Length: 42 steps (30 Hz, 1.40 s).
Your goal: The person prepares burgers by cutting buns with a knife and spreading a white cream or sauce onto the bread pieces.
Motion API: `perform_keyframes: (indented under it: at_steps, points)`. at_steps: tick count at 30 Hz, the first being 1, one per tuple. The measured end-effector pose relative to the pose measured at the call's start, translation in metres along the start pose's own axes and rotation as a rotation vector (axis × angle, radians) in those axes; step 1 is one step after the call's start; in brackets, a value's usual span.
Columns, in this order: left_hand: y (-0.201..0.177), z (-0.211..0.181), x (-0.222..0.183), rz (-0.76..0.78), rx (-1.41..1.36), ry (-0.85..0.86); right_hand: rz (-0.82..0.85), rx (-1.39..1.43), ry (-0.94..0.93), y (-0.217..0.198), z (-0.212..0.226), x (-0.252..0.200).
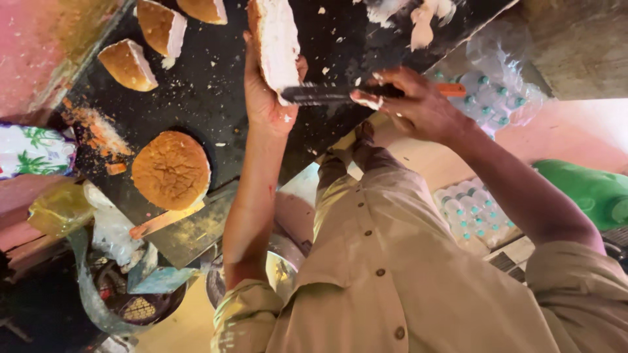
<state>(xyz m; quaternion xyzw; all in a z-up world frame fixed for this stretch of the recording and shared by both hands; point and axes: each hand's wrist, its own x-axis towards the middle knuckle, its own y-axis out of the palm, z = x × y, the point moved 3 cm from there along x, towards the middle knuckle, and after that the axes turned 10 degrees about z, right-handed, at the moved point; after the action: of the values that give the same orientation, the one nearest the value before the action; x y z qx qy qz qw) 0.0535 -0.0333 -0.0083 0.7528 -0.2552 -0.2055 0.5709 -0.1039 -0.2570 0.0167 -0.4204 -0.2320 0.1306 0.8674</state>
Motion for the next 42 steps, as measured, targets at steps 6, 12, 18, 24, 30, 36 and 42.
perform_keyframes:
  at_steps: [6, 12, 18, 24, 30, 36, 42]
  points:
    - [-0.028, 0.006, 0.005, -0.086, 0.09, 0.001, -0.131, 0.222, 0.271, 0.007, -0.08, -0.076]
    - [-0.039, 0.014, 0.003, -0.134, 0.088, -0.109, -0.187, -0.089, 0.501, -0.01, -0.185, -0.126]
    - [-0.056, 0.025, -0.005, -0.186, 0.069, -0.161, -0.022, -0.349, 0.478, -0.013, -0.222, -0.134]
    - [-0.062, 0.021, -0.004, -0.176, 0.088, -0.2, 0.081, -0.071, 0.378, -0.01, -0.209, -0.18]
    - [-0.061, 0.022, 0.003, -0.102, 0.106, -0.161, 0.136, 0.987, 0.834, 0.005, -0.17, -0.209]
    - [-0.012, 0.043, -0.003, 0.187, 0.045, -0.2, -0.228, 1.272, 0.22, 0.024, -0.083, -0.08]
    - [-0.01, 0.034, -0.033, -0.001, -0.016, -0.231, -0.27, 0.485, 0.022, 0.012, -0.001, 0.023]
